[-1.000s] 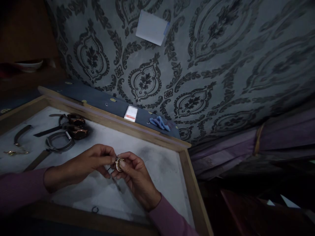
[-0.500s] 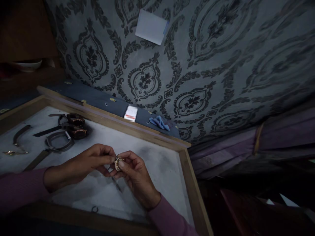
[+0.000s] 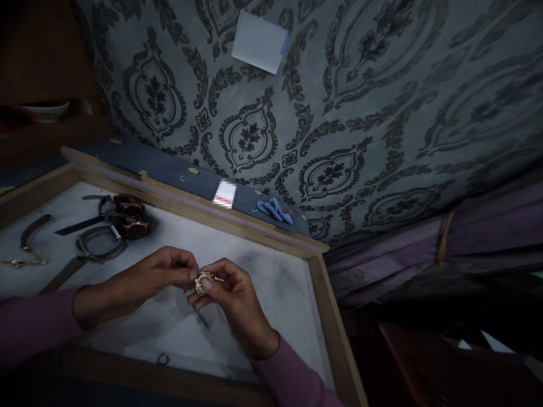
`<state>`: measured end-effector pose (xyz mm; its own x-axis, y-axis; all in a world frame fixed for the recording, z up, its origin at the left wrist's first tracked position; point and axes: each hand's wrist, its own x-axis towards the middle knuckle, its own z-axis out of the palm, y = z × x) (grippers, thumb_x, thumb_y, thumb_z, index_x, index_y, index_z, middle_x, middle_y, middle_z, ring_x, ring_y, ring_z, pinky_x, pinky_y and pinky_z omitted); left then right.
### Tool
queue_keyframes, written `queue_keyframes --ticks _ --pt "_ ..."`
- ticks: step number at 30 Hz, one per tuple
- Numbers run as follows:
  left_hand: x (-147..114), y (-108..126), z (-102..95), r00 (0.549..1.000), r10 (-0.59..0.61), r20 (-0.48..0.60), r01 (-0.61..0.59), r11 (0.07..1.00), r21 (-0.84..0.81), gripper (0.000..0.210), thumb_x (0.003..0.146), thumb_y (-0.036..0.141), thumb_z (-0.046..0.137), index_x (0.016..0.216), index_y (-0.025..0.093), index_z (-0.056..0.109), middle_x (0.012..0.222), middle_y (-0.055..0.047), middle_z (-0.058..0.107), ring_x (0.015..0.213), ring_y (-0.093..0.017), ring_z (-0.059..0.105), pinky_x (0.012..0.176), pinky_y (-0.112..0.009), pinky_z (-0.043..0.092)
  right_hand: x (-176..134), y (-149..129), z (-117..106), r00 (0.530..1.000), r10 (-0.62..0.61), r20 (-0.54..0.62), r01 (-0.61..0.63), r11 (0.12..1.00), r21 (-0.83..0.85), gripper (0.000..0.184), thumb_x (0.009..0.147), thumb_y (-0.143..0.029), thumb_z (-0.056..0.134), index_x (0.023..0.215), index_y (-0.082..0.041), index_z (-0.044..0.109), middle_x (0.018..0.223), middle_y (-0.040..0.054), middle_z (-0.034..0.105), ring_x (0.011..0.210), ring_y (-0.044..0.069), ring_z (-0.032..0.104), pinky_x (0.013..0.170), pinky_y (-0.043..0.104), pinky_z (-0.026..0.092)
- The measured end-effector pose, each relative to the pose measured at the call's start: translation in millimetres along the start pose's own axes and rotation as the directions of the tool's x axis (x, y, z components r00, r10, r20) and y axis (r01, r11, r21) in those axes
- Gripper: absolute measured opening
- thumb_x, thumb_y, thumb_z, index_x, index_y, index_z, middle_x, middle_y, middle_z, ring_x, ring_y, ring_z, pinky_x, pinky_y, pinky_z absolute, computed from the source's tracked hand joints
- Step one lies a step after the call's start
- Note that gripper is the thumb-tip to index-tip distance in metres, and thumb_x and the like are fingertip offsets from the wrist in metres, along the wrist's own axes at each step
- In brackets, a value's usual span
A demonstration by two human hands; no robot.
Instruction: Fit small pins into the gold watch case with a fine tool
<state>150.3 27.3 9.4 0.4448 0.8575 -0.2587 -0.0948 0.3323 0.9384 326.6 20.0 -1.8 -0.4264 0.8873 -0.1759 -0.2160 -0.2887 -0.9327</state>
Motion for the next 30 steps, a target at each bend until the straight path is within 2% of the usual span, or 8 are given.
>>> queue_keyframes --ticks 5,9,15,20,25,30 --pt "1.8 -1.3 -1.3 0.998 0.062 -0.016 -0.06 0.992 0.107 0.015 0.072 0.029 0.058 0.066 0.015 0.057 0.062 0.002 0.057 0.063 -0.013 0.051 0.062 -0.026 0.036 -3.7 0.2 5.2 0.994 -0.098 -0.053 0.09 0.986 -0.141 0.016 0.076 -0.028 0.076 0.085 -0.019 0.067 0.074 0.0008 0.071 0.066 0.015 0.07 0.061 0.026 0.056" --pt "3.5 -0.5 -1.1 0.996 0.086 -0.028 -0.082 0.989 0.124 0.015 0.071 0.029 0.06 0.067 0.015 0.059 0.064 0.001 0.06 0.064 -0.013 0.051 0.062 -0.025 0.037 -5.2 0.2 7.4 0.983 -0.156 -0.099 0.129 0.963 -0.238 0.012 0.077 -0.027 0.075 0.084 -0.019 0.07 0.072 0.0007 0.071 0.067 0.013 0.066 0.064 0.025 0.054" --pt "2.1 3.5 2.4 0.995 0.096 -0.033 -0.095 0.995 0.015 0.014 0.07 0.028 0.061 0.066 0.015 0.06 0.064 0.001 0.062 0.066 -0.014 0.056 0.066 -0.025 0.042 -1.7 4.2 3.4 0.982 -0.161 -0.101 0.146 0.98 -0.134 0.016 0.076 -0.029 0.076 0.09 -0.021 0.074 0.073 0.0014 0.073 0.066 0.014 0.067 0.058 0.023 0.053" --pt "3.3 2.6 1.0 0.994 0.105 -0.038 -0.103 0.994 0.046 0.014 0.071 0.028 0.06 0.066 0.015 0.06 0.065 0.001 0.061 0.066 -0.013 0.055 0.066 -0.026 0.042 -1.3 4.4 3.8 0.984 -0.144 -0.102 0.136 0.987 -0.088 0.012 0.077 -0.028 0.075 0.086 -0.021 0.073 0.074 0.0008 0.073 0.064 0.014 0.069 0.062 0.025 0.056" --pt "4.8 0.8 -4.3 0.985 0.165 -0.049 -0.149 0.959 0.242 0.014 0.074 0.027 0.058 0.07 0.014 0.059 0.066 0.001 0.059 0.064 -0.013 0.053 0.06 -0.024 0.038 -2.7 5.1 5.4 0.983 -0.147 -0.111 0.134 0.984 -0.116 0.011 0.078 -0.028 0.074 0.086 -0.02 0.072 0.075 0.0017 0.073 0.067 0.015 0.069 0.063 0.026 0.058" --pt "-0.2 9.1 -3.9 0.954 0.298 -0.039 -0.234 0.82 0.522 0.011 0.079 0.02 0.054 0.07 0.015 0.058 0.072 0.0 0.058 0.069 -0.014 0.053 0.059 -0.024 0.037 -3.1 6.2 6.5 0.979 -0.153 -0.133 0.139 0.985 -0.104 0.011 0.076 -0.028 0.075 0.084 -0.02 0.073 0.075 0.0009 0.073 0.067 0.014 0.068 0.058 0.024 0.059"
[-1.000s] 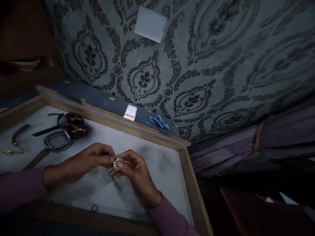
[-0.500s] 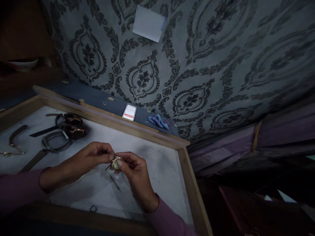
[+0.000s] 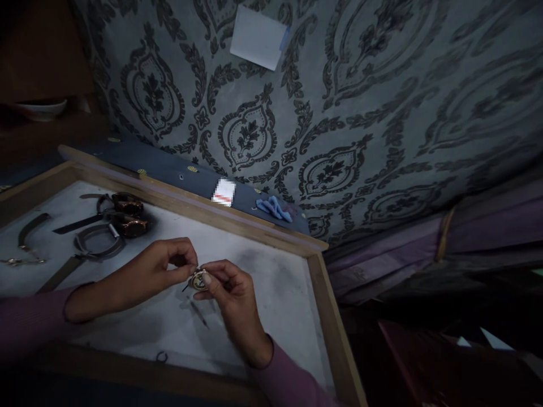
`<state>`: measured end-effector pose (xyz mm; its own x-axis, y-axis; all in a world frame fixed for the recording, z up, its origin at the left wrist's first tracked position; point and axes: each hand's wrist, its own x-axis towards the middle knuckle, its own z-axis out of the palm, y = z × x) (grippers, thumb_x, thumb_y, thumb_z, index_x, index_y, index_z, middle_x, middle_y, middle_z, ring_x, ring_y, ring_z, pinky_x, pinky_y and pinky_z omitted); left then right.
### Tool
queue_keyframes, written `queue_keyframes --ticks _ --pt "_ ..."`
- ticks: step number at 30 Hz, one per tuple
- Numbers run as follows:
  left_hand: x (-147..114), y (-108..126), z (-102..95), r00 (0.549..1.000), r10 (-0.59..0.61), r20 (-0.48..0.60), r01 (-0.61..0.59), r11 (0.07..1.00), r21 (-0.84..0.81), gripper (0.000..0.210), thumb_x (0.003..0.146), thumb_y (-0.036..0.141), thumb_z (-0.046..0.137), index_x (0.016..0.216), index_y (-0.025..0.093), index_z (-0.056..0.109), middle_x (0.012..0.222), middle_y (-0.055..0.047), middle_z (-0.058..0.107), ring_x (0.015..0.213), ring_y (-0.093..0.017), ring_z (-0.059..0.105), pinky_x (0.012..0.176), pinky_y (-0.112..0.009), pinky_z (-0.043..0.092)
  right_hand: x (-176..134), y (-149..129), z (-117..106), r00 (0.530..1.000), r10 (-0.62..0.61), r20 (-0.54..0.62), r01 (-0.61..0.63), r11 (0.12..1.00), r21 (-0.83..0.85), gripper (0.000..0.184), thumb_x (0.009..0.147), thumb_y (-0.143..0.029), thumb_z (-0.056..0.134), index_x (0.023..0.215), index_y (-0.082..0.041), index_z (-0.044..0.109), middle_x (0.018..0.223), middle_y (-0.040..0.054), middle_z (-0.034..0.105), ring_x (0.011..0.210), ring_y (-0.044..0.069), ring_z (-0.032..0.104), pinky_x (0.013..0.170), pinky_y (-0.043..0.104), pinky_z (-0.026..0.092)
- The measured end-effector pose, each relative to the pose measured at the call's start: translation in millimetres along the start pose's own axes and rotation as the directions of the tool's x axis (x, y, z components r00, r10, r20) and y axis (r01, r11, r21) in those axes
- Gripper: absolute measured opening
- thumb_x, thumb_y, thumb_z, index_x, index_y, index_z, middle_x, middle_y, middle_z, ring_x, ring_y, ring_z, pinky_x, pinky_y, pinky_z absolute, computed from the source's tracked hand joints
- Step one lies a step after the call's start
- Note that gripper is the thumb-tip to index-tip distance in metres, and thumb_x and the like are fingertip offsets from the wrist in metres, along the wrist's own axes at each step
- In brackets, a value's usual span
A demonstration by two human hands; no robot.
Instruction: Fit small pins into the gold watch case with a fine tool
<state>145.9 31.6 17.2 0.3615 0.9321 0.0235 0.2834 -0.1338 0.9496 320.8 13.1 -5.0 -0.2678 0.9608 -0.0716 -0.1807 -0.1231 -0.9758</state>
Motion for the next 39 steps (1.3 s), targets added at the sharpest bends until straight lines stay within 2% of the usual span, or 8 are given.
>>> queue_keyframes --ticks 8,15,25,35,39 --pt "-1.3 3.6 -3.2 0.996 0.089 0.032 -0.093 0.984 0.153 0.012 0.081 0.014 0.055 0.07 0.015 0.058 0.074 0.0 0.057 0.07 -0.013 0.053 0.064 -0.025 0.039 -0.3 0.2 1.4 1.0 -0.013 0.014 0.013 0.999 -0.029 0.012 0.076 -0.027 0.075 0.086 -0.02 0.074 0.078 0.0012 0.074 0.069 0.014 0.068 0.063 0.025 0.061" --pt "-5.2 5.4 -6.7 0.966 0.233 0.11 -0.257 0.9 0.352 0.015 0.084 0.01 0.053 0.07 0.015 0.053 0.074 0.002 0.053 0.066 -0.011 0.049 0.061 -0.024 0.034 -1.2 -0.5 2.0 0.999 -0.009 0.032 0.011 0.998 -0.064 0.012 0.078 -0.029 0.073 0.086 -0.02 0.074 0.079 0.0017 0.073 0.073 0.014 0.068 0.065 0.026 0.061" --pt "-5.2 6.4 -5.9 0.967 0.212 0.142 -0.253 0.864 0.435 0.015 0.086 0.012 0.051 0.071 0.016 0.05 0.075 0.002 0.052 0.064 -0.011 0.047 0.06 -0.024 0.032 -1.3 2.5 0.3 0.999 -0.011 0.048 0.014 0.998 -0.054 0.011 0.079 -0.028 0.072 0.087 -0.02 0.073 0.079 0.0016 0.073 0.071 0.014 0.069 0.064 0.025 0.061" --pt "-9.2 0.1 2.1 0.977 0.204 0.061 -0.212 0.893 0.398 0.013 0.087 0.012 0.047 0.075 0.017 0.05 0.077 0.001 0.053 0.067 -0.013 0.048 0.064 -0.027 0.033 -1.4 0.3 1.0 1.0 0.006 0.027 -0.004 0.997 -0.077 0.012 0.079 -0.029 0.072 0.086 -0.019 0.073 0.078 0.0023 0.073 0.072 0.016 0.069 0.065 0.029 0.061" --pt "-8.5 0.4 1.6 0.977 0.2 0.076 -0.213 0.887 0.41 0.013 0.087 0.012 0.047 0.075 0.017 0.05 0.077 0.001 0.053 0.068 -0.013 0.048 0.065 -0.027 0.034 -0.8 1.8 0.1 0.999 0.011 0.034 -0.009 0.998 -0.066 0.013 0.079 -0.03 0.073 0.085 -0.019 0.073 0.078 0.0019 0.073 0.071 0.015 0.068 0.065 0.027 0.06"
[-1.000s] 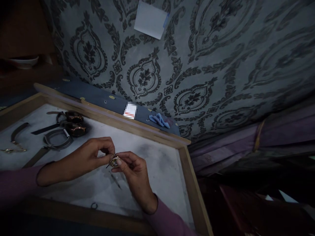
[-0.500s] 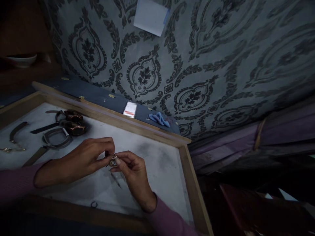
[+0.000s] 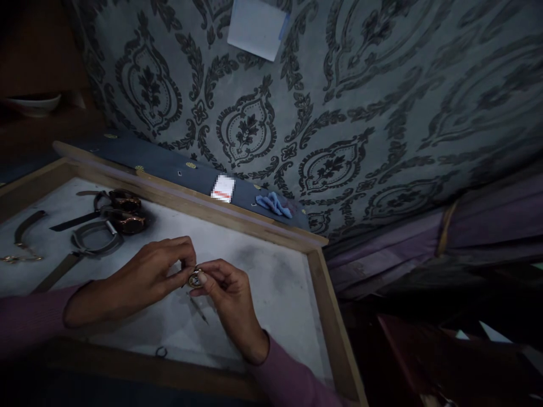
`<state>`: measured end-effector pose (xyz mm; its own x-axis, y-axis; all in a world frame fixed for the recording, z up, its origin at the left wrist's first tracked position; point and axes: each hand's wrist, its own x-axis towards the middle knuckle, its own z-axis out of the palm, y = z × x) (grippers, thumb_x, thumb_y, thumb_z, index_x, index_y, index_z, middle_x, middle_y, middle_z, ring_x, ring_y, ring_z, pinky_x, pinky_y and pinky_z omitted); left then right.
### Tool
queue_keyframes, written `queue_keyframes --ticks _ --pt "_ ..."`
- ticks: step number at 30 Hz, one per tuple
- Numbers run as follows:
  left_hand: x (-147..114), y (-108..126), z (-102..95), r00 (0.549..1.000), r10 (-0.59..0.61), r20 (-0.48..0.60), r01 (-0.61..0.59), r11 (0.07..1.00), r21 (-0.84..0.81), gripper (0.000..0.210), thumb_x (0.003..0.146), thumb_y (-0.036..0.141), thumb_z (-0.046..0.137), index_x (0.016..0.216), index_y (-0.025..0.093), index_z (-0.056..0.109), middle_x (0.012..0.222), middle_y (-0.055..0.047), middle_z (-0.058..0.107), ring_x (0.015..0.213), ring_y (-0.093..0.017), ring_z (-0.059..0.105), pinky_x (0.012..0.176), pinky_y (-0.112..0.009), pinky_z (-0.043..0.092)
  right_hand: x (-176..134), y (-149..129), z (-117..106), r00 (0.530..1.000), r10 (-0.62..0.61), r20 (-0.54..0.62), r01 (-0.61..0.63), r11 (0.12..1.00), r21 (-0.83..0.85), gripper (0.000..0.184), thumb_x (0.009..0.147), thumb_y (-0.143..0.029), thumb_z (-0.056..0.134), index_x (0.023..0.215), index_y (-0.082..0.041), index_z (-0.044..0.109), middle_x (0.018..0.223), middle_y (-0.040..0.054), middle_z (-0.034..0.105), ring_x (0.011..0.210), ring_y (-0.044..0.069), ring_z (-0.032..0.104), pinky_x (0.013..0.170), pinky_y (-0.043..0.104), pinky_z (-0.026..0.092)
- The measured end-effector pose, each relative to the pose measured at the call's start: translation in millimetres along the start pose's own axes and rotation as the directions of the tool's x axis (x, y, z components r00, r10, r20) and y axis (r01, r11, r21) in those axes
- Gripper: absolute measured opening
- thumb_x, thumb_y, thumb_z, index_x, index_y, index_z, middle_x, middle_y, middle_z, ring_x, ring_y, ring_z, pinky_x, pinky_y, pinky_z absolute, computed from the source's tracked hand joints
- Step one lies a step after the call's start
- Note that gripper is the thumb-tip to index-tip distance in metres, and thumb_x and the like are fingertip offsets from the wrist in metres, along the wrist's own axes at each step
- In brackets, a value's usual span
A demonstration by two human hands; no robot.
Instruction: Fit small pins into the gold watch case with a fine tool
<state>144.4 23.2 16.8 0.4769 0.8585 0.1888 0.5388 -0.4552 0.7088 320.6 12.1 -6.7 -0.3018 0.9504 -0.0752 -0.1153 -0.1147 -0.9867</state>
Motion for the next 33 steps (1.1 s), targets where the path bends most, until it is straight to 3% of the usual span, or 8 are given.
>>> queue_keyframes --ticks 6,16,28,33 --pt "4.6 0.1 -6.1 0.995 0.044 0.092 -0.053 0.994 0.092 0.016 0.088 0.013 0.047 0.072 0.016 0.049 0.076 0.001 0.053 0.067 -0.013 0.048 0.065 -0.027 0.033 -0.2 0.6 -0.6 1.0 0.019 0.008 -0.019 1.0 -0.003 0.014 0.077 -0.032 0.074 0.082 -0.018 0.072 0.076 0.0021 0.073 0.068 0.015 0.069 0.062 0.028 0.06" --pt "2.2 -1.3 0.8 0.999 0.012 0.042 -0.011 1.0 -0.018 0.015 0.088 0.013 0.046 0.073 0.017 0.049 0.077 0.001 0.053 0.067 -0.013 0.048 0.065 -0.027 0.034 -1.3 0.3 0.4 1.0 -0.023 0.009 0.023 0.999 -0.029 0.012 0.079 -0.029 0.072 0.084 -0.018 0.072 0.074 0.0017 0.073 0.067 0.014 0.068 0.063 0.025 0.06" --pt "8.5 -1.4 -7.5 0.993 0.026 0.113 -0.022 0.999 -0.036 0.016 0.086 0.014 0.049 0.071 0.016 0.052 0.074 0.001 0.054 0.067 -0.013 0.05 0.062 -0.025 0.035 -0.4 3.3 -0.6 1.0 -0.007 0.019 0.007 1.0 0.009 0.013 0.078 -0.03 0.073 0.082 -0.018 0.071 0.073 0.0015 0.073 0.066 0.013 0.069 0.062 0.025 0.06" --pt "8.3 0.6 -8.3 0.995 0.024 0.092 -0.021 0.999 -0.039 0.016 0.085 0.014 0.048 0.07 0.016 0.051 0.074 0.001 0.054 0.065 -0.012 0.05 0.061 -0.024 0.035 -0.1 1.6 -0.8 1.0 0.024 0.019 -0.024 0.999 0.025 0.015 0.076 -0.032 0.075 0.081 -0.018 0.07 0.073 0.0012 0.073 0.065 0.015 0.069 0.062 0.029 0.061"
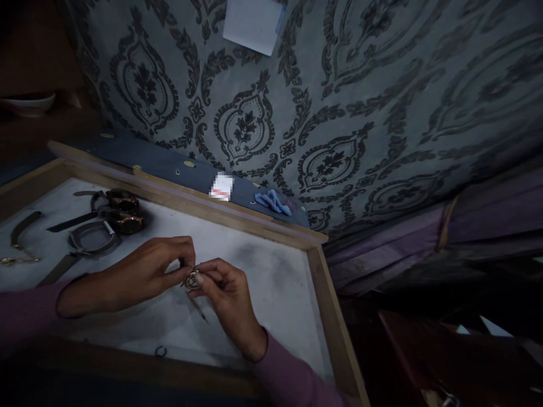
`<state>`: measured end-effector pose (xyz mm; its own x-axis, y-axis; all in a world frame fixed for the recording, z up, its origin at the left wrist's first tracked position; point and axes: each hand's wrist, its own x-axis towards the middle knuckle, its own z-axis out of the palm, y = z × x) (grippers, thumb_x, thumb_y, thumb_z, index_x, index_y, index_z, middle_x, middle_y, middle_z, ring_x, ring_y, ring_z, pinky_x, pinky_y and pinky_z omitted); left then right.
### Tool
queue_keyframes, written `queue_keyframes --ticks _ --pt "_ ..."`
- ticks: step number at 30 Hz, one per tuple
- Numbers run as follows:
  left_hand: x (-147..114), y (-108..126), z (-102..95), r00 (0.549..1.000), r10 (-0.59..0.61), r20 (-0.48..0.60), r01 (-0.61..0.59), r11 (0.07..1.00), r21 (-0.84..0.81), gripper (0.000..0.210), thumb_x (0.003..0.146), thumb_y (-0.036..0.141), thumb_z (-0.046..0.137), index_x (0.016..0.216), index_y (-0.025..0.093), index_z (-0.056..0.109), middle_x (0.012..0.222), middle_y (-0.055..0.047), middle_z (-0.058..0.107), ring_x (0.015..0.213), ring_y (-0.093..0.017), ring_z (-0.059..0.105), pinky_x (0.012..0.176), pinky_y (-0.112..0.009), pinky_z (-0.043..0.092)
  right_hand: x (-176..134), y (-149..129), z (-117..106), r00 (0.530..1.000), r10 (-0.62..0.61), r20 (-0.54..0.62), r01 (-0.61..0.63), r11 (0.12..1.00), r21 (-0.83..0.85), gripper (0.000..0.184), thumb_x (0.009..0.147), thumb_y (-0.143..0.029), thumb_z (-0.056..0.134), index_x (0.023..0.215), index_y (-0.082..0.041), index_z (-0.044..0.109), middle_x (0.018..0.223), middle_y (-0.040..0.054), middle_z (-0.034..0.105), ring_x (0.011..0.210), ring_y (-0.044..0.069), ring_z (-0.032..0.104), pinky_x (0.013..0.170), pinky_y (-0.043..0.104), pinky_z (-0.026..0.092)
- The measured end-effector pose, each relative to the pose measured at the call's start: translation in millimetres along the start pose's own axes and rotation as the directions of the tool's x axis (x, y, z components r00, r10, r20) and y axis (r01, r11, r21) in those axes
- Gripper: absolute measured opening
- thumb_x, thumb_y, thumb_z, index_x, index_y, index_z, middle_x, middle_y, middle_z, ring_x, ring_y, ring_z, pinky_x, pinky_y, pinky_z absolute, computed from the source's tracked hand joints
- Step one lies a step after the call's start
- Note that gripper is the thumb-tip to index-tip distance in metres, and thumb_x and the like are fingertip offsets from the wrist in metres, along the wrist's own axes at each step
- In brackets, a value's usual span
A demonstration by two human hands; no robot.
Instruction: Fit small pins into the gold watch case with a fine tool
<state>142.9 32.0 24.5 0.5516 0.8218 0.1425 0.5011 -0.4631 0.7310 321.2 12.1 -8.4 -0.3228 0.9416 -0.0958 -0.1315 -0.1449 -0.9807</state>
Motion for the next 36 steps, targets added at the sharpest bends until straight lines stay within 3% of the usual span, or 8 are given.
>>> queue_keyframes --ticks 12,23,36 --pt "-0.4 5.4 1.0 0.995 -0.087 -0.045 0.084 0.994 -0.071 0.012 0.08 0.009 0.053 0.07 0.015 0.054 0.072 0.002 0.053 0.061 -0.01 0.046 0.058 -0.023 0.033 0.2 -0.6 -1.0 1.0 0.02 -0.006 -0.02 0.996 0.081 0.012 0.077 -0.028 0.075 0.082 -0.018 0.07 0.072 0.0003 0.073 0.064 0.013 0.069 0.061 0.026 0.062" --pt "6.2 -0.9 -4.5 0.997 0.069 0.022 -0.071 0.994 0.082 0.014 0.081 0.009 0.051 0.07 0.016 0.049 0.074 0.001 0.052 0.065 -0.012 0.047 0.059 -0.024 0.031 -1.2 0.9 -0.9 1.0 0.017 -0.021 -0.015 0.996 0.092 0.014 0.077 -0.029 0.075 0.083 -0.019 0.07 0.075 0.0004 0.072 0.069 0.016 0.069 0.063 0.03 0.062" --pt "4.0 -0.6 5.0 1.0 -0.013 -0.002 0.013 1.0 0.003 0.013 0.083 0.01 0.051 0.071 0.015 0.051 0.074 0.002 0.053 0.064 -0.012 0.046 0.059 -0.024 0.031 -1.8 3.2 -1.6 0.999 -0.031 -0.039 0.031 1.0 0.0 0.012 0.079 -0.028 0.073 0.083 -0.017 0.069 0.071 -0.0001 0.072 0.065 0.014 0.068 0.06 0.026 0.061"
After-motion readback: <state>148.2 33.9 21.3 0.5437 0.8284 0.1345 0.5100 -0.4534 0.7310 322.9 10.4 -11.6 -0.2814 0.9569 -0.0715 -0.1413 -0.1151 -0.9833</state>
